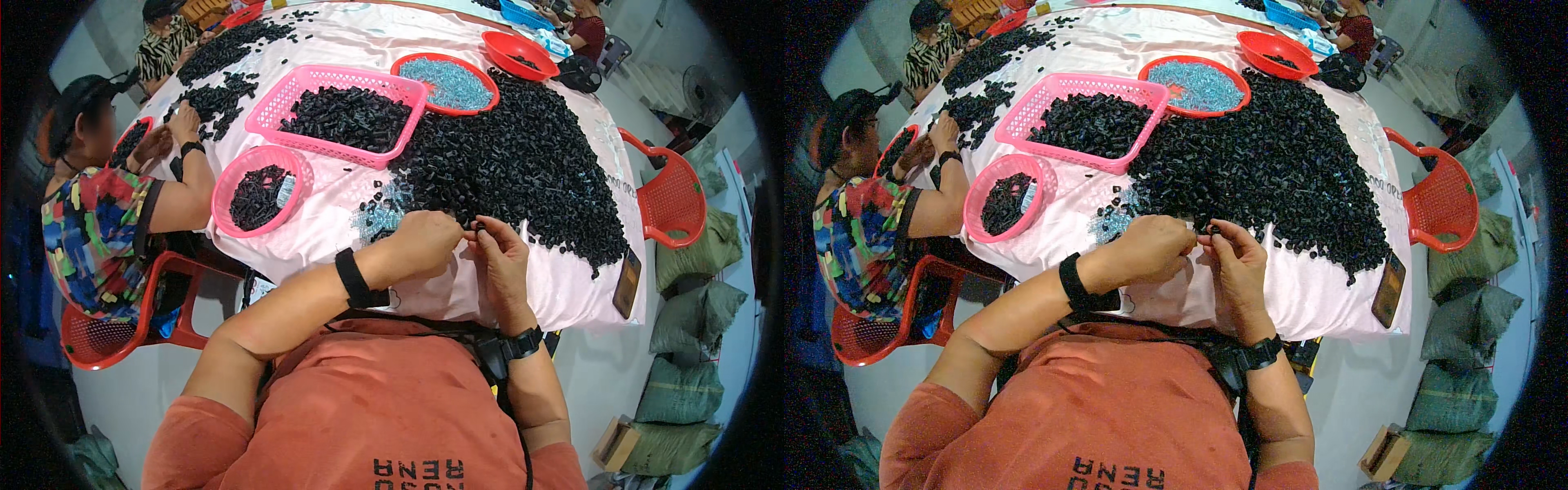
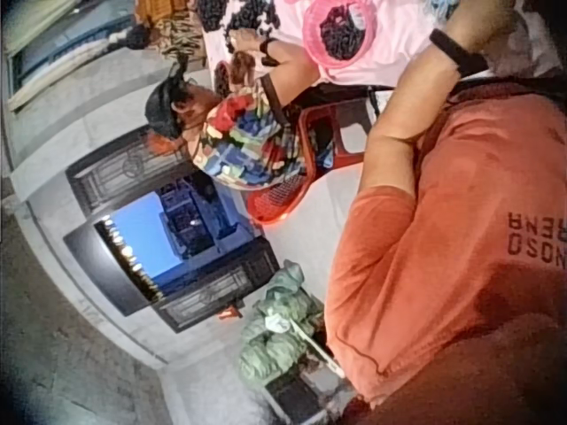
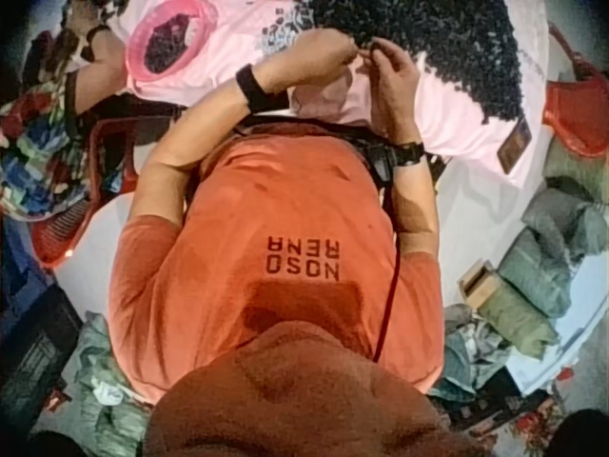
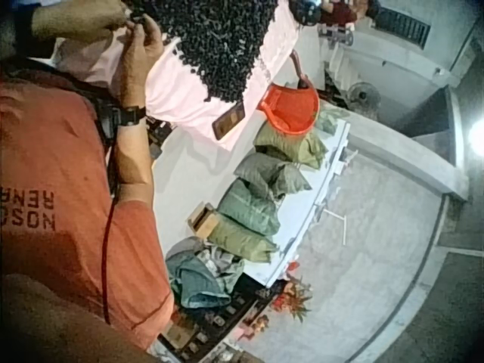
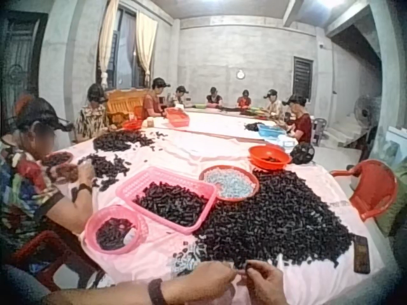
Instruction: Sorting and inspecting small black plastic components on a table in a workshop.
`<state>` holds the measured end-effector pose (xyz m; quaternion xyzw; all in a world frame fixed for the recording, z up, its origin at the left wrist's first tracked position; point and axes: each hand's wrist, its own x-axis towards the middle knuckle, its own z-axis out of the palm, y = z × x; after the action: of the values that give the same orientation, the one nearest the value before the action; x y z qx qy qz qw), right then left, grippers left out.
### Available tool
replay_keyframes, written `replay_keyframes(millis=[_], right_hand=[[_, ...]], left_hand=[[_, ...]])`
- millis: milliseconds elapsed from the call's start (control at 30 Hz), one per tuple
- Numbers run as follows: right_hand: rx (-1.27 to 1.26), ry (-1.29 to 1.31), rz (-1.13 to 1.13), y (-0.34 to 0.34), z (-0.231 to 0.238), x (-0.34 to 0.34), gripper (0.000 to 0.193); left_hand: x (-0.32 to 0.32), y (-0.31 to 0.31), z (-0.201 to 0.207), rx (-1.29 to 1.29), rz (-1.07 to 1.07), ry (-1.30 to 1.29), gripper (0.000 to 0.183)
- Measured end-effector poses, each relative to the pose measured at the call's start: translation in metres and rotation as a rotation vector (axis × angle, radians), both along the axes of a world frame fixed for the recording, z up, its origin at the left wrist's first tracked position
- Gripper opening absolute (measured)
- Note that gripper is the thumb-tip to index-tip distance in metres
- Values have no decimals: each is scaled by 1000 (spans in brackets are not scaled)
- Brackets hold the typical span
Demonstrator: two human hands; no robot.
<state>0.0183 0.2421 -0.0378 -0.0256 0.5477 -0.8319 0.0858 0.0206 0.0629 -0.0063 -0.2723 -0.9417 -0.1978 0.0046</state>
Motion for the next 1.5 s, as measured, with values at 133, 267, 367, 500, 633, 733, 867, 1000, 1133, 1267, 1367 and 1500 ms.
replay_keyframes(millis=[133,267,367,500,633,733,867,1000,1133,1267,1367,1500], right_hand=[[-9,-1,-9,0,0,0,21],[-35,14,-17,1,-3,0,20],[-32,11,-21,0,-2,1,20],[-14,4,-13,-1,-1,1,20],[-17,-24,-10,-1,2,3,20],[-15,-27,-13,-3,3,4,20],[-10,-13,-18,-2,-1,2,20],[-5,3,-6,-1,-5,1,20],[15,10,24,-1,-1,4,20],[2,0,33,-3,-3,4,20],[-22,7,29,-4,-1,5,20],[3,12,16,-2,-3,5,20]], left_hand=[[-3,11,-7,-79,80,-1,10],[-4,7,-15,-14,13,78,11],[-6,0,-14,113,28,94,14],[-15,-5,-8,293,42,78,14],[-14,-8,-5,289,14,48,13],[-15,-8,-8,266,71,25,10],[-15,-8,0,330,78,-47,9],[-19,-11,-3,377,7,86,14],[-16,-7,3,460,12,112,16],[-17,2,8,568,12,212,14],[-18,5,8,601,4,235,13],[-16,11,8,589,-18,266,13]])
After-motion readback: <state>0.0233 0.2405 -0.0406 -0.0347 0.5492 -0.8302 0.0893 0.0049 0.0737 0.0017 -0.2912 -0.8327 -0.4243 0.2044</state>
